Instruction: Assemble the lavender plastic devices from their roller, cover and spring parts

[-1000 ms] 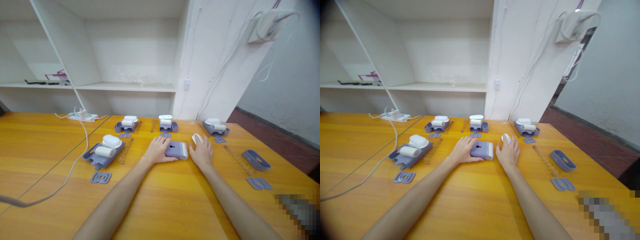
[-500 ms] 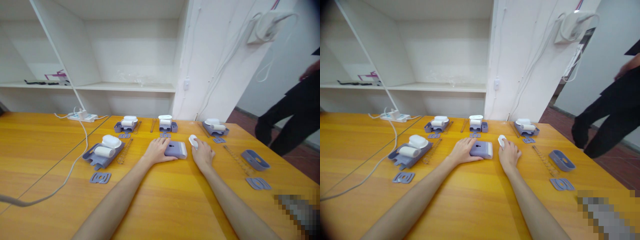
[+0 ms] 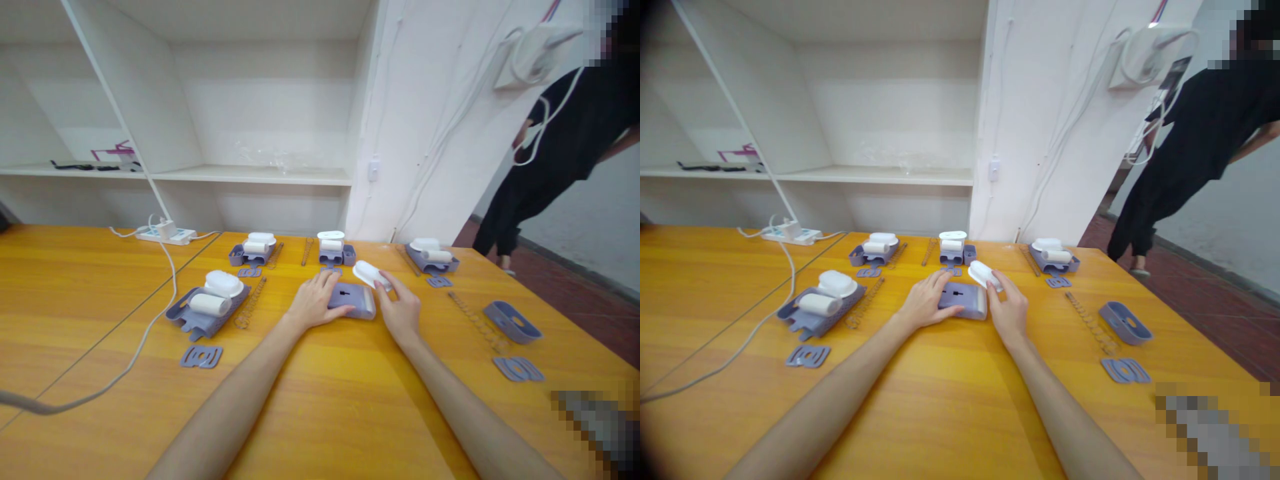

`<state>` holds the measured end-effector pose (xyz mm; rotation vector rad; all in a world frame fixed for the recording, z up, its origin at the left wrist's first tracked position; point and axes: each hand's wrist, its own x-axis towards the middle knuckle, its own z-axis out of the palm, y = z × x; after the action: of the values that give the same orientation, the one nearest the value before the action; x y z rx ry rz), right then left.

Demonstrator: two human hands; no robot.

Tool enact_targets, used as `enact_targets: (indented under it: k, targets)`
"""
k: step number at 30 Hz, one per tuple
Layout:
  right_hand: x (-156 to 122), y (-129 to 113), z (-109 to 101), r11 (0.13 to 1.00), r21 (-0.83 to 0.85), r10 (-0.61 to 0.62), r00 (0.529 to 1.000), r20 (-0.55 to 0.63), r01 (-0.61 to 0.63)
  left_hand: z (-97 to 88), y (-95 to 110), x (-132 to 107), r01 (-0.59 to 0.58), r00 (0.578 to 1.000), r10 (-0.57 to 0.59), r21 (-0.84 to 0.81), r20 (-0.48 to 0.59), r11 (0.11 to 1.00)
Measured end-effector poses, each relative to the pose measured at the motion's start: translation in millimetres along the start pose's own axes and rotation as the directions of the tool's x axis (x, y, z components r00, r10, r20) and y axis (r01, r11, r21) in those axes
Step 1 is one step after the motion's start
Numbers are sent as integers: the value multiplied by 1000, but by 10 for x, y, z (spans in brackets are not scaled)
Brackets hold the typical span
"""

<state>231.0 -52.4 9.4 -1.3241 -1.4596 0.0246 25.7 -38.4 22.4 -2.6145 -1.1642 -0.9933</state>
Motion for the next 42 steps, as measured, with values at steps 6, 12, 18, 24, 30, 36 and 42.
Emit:
enact_targets:
  k: [6,12,18,24,30,36,42]
  targets:
    - [-164,-223,103,986,107,-152,951,270,127,-9,-3,-7,16,998,-21,-80,-56,997]
    - [-153,-158,148,993,54,-114,949,293,103,14,-25,-9,23,998,-31,-137,-56,990]
    - [-147,-133,141,997,65,-67,943,326,49,17,-55,-7,48,994,-58,-108,-95,993]
    - [-118,-193,130,984,86,-175,921,349,154,4,-57,-7,77,991,-81,-40,-106,996]
    - [-105,-166,147,983,94,-182,916,357,159,-1,-60,-10,78,992,-80,-21,-101,997]
    - [-98,-131,159,987,103,-154,914,376,124,14,-59,-23,87,987,-86,-1,-137,996]
    - [-96,-142,178,992,53,-122,926,358,111,45,-78,-40,121,976,-114,29,-183,992]
